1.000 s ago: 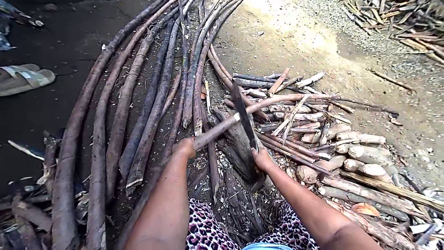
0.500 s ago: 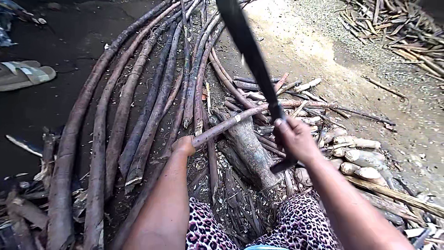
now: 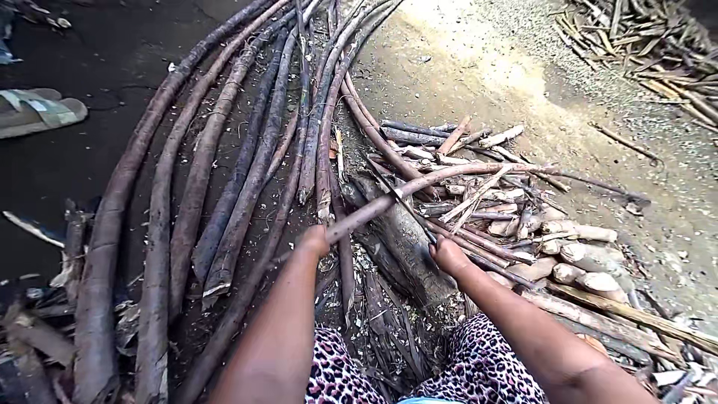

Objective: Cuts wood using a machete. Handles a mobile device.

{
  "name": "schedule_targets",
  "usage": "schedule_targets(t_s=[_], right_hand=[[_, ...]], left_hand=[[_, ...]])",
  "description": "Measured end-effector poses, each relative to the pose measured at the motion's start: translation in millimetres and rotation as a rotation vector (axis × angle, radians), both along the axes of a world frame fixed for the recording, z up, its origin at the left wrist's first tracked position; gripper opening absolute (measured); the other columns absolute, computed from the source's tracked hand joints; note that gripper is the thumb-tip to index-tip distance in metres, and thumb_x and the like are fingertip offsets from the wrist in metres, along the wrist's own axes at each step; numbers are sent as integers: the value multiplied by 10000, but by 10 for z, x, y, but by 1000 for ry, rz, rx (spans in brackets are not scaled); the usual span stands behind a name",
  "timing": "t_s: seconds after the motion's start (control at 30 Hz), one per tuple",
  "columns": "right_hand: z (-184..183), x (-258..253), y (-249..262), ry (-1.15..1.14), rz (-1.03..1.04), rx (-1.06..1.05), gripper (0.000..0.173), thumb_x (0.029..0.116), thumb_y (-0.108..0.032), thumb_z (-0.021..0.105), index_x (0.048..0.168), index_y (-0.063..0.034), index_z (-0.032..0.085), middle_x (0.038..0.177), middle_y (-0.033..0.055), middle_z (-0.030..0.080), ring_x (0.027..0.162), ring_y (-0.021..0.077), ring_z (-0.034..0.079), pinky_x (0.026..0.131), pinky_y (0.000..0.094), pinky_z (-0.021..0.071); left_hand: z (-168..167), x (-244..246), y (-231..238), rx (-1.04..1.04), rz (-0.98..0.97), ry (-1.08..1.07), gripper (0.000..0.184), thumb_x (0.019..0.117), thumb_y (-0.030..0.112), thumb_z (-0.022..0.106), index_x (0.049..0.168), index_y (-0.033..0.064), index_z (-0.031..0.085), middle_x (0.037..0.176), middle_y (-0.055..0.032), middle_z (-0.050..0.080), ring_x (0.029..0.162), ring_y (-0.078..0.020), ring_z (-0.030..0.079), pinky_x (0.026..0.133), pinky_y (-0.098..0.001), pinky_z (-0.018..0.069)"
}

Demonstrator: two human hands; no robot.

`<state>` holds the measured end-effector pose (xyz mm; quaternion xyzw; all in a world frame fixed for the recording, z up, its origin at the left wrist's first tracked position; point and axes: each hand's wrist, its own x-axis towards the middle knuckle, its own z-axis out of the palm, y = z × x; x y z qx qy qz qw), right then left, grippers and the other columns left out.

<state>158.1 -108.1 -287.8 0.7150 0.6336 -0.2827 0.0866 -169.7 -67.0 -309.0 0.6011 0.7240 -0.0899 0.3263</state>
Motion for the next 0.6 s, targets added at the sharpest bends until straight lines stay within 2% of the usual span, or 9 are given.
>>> schedule_targets(t_s=[0.1, 0.13, 0.17, 0.2, 0.27, 0.33, 0.43, 0.53, 0.6], right_hand=[[293, -48, 77, 66, -58, -75, 450, 1113, -316, 406, 1367, 28, 546, 1267, 270, 644, 1215, 394, 630, 1045, 573, 468], [348, -70, 87, 137, -95, -79, 420, 1114, -317, 414, 1322, 12, 573, 1159, 244, 661, 1070, 359, 666, 954, 539, 509], [347, -95, 85, 237, -145, -83, 393, 1122, -318, 401, 1279, -8, 585, 983, 185, 632, 826, 287, 644, 779, 465, 534], [318, -133, 64, 370, -220, -106, 373, 1134, -323, 370, 1225, -22, 571, 815, 106, 555, 612, 201, 563, 602, 368, 516], [268, -257, -28, 703, -446, -196, 379, 1148, -343, 316, 1128, -35, 536, 647, 18, 470, 438, 116, 467, 439, 272, 471], [195, -388, -103, 910, -603, -235, 400, 1149, -353, 305, 1103, -26, 530, 615, -2, 464, 413, 98, 453, 406, 255, 455], [297, -377, -158, 938, -620, -127, 368, 1142, -317, 363, 1132, 3, 544, 622, 16, 504, 419, 99, 487, 412, 249, 474], [783, -160, -198, 940, -545, 81, 321, 1131, -273, 416, 1191, -2, 576, 653, 17, 535, 447, 88, 507, 441, 241, 490], [1194, 34, -198, 1001, -458, 359, 284, 1126, -248, 413, 1188, -26, 578, 653, -20, 544, 453, 56, 506, 442, 228, 498]], left_hand=[[162, 88, 10, 98, 20, 86, 509, 888, 100, 753, 1379, 83, 620, 1277, -262, 670, 1201, -481, 629, 967, -711, 469], [194, 57, 26, 121, 18, 99, 502, 884, 96, 755, 1371, 102, 629, 1273, -249, 677, 1198, -476, 632, 970, -709, 468], [215, 9, 40, 128, 18, 104, 490, 877, 87, 760, 1349, 111, 634, 1272, -241, 678, 1202, -468, 630, 983, -701, 459], [204, -49, 55, 129, 21, 106, 500, 865, 78, 762, 1346, 117, 634, 1272, -240, 677, 1204, -464, 629, 991, -696, 455], [138, -136, 61, 129, 35, 110, 497, 861, 67, 766, 1338, 125, 640, 1267, -241, 679, 1197, -466, 631, 990, -701, 453], [61, -156, 62, 114, 57, 119, 496, 874, 68, 759, 1351, 118, 636, 1288, -243, 671, 1218, -469, 620, 1005, -700, 448], [-12, -138, 99, 78, 40, 158, 445, 875, 90, 763, 1302, 72, 638, 1294, -254, 660, 1240, -458, 612, 1017, -683, 452], [-68, -152, 129, 52, 33, 150, 420, 883, 89, 757, 1286, 51, 645, 1284, -264, 661, 1237, -461, 612, 1016, -689, 449], [-89, -157, 133, 45, 33, 155, 417, 876, 95, 764, 1276, 57, 650, 1273, -255, 669, 1226, -451, 621, 1013, -689, 448]])
